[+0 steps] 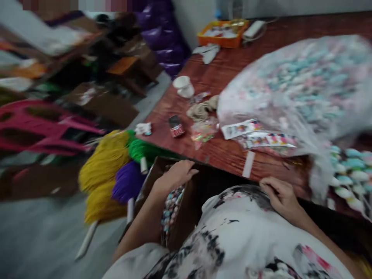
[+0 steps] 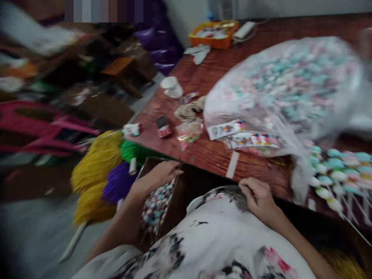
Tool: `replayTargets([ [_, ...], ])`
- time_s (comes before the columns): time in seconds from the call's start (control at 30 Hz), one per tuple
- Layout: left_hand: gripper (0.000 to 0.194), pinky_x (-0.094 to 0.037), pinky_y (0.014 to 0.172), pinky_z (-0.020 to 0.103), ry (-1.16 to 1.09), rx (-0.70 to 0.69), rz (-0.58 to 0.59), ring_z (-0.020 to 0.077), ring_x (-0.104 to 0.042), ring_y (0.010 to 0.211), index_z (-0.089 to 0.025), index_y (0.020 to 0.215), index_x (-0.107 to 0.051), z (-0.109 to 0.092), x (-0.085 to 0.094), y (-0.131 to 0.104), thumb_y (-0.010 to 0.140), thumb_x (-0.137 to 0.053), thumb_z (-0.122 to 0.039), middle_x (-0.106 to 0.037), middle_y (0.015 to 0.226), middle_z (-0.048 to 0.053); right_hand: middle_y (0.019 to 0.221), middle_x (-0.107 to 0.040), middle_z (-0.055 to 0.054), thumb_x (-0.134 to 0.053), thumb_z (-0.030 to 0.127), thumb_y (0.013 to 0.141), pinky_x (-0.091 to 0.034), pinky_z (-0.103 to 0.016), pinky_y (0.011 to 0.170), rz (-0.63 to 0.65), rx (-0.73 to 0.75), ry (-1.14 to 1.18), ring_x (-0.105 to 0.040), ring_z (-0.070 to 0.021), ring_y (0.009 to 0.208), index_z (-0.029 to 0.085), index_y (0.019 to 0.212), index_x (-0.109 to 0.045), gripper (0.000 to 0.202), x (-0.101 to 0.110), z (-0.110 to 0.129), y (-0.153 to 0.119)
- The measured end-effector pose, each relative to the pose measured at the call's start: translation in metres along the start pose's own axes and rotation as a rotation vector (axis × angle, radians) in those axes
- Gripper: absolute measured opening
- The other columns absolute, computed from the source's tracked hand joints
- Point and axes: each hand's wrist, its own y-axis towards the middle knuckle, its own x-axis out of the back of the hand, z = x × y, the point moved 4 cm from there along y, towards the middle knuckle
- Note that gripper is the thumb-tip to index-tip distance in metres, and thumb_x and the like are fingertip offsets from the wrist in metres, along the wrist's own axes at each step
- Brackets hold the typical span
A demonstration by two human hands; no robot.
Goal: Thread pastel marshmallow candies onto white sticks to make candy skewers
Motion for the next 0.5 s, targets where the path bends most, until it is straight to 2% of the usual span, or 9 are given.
replayTargets([
  [0.1,0.029,-0.049,0.088,0.026,-0.138,-0.47,-0.069,0.0161,-0.067,0.094,-0.019,0.102,-0.071,-0.079,0.011,0.034,0.101,-0.045,-0.029,-0.073,0.098,0.007,0.071,-0.067,-0.002,-0.049,0.013,0.096,-0.053,-0.025,0.057,-0.091,-0.003,-0.082,-0.064,-0.015,0.061,0.021,0.092,-0.065,0.018,0.0,-0.001,-0.007],
  [0.17,0.033,-0.049,0.09,0.028,-0.075,-0.637,-0.117,0.0178,-0.066,0.097,-0.018,0.099,-0.071,-0.129,0.017,0.06,0.102,-0.041,-0.032,-0.071,0.097,0.008,0.074,-0.067,-0.002,-0.049,0.011,0.095,-0.052,-0.026,0.059,-0.122,0.002,-0.149,-0.064,-0.0153,0.063,0.02,0.094,-0.064,0.018,0.003,-0.004,-0.017],
  [0.23,0.033,-0.05,0.092,0.032,0.045,-0.598,-0.193,0.0212,-0.065,0.1,-0.015,0.101,-0.07,-0.166,0.019,0.092,0.102,-0.041,-0.032,-0.07,0.1,0.011,0.078,-0.068,-0.003,-0.051,0.008,0.094,-0.053,-0.028,0.062,-0.148,0.029,-0.223,-0.065,-0.0161,0.066,0.02,0.098,-0.063,0.018,0.007,-0.008,-0.027],
  [0.33,0.03,-0.048,0.095,0.038,0.201,-0.547,-0.244,0.0276,-0.059,0.112,-0.012,0.115,-0.065,-0.202,0.012,0.133,0.098,-0.05,-0.033,-0.065,0.114,0.016,0.081,-0.069,-0.005,-0.053,0.007,0.092,-0.054,-0.031,0.065,-0.211,0.053,-0.321,-0.065,-0.0175,0.069,0.02,0.103,-0.063,0.019,0.017,-0.013,-0.04],
  [0.43,0.03,-0.048,0.094,0.041,0.324,-0.575,-0.21,0.0305,-0.056,0.117,-0.01,0.12,-0.06,-0.22,-0.005,0.151,0.094,-0.052,-0.021,-0.061,0.122,0.018,0.081,-0.07,-0.005,-0.053,0.006,0.093,-0.054,-0.03,0.064,-0.261,0.048,-0.365,-0.066,-0.0175,0.069,0.02,0.103,-0.062,0.02,0.025,-0.015,-0.046],
  [0.5,0.028,-0.049,0.092,0.04,0.393,-0.591,-0.169,0.0298,-0.057,0.114,-0.01,0.113,-0.063,-0.221,-0.016,0.155,0.089,-0.049,-0.01,-0.062,0.117,0.018,0.08,-0.07,-0.005,-0.052,0.006,0.093,-0.054,-0.029,0.063,-0.284,0.073,-0.399,-0.065,-0.0169,0.067,0.019,0.104,-0.062,0.02,0.032,-0.013,-0.048],
])
